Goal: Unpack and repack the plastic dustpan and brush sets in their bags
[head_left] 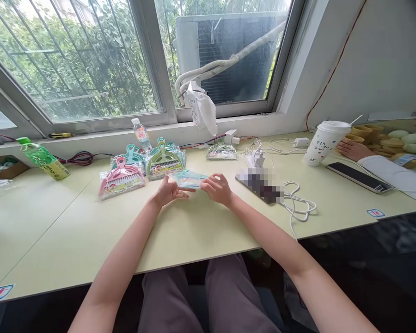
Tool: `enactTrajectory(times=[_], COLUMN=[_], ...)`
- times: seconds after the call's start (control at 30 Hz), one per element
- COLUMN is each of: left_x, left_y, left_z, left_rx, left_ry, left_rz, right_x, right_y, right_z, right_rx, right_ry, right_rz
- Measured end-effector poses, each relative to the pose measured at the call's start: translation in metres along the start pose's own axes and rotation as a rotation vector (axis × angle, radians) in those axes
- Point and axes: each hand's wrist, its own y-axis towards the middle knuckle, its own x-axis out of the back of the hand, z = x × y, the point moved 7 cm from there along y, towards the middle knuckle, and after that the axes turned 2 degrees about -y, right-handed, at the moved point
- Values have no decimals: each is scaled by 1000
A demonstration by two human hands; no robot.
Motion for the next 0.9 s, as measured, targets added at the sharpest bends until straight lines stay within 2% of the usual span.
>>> enactTrajectory(times=[0.07, 0.2, 0.3, 0.37, 0.47, 0.57, 0.73, 0.83, 0.9], left_x=[3, 20, 39, 46, 42, 33, 26, 31, 35], left_y=[-1, -2, -5, -7, -7, -7, -4, -3, -4], left_z=[-6, -16, -19, -19, -17, -18, -26, -28, -28], left_rx=[-59, -157, -185, -178, -142, -176, -320, -370, -389], left_ry=[-35, -15, -13, -40, -37, 23, -32, -121, -179], left_rz=[-16, -98, -164, -160, -87, -66, -125, -191, -237], right_x=[-3, -11, -21, -29, -38, -36, -31, -34, -32], right_y=[1, 4, 6, 5, 4, 6, 9, 8, 8], right_z=[7, 13, 18, 21, 23, 27, 40, 41, 38], right_rx=[72, 105, 141, 180, 194, 185, 202, 148, 96], right_ry=[25, 7, -23, -30, -38, -31, 44, 133, 225], right_rz=[24, 90, 123, 139, 167, 151, 110, 135, 107])
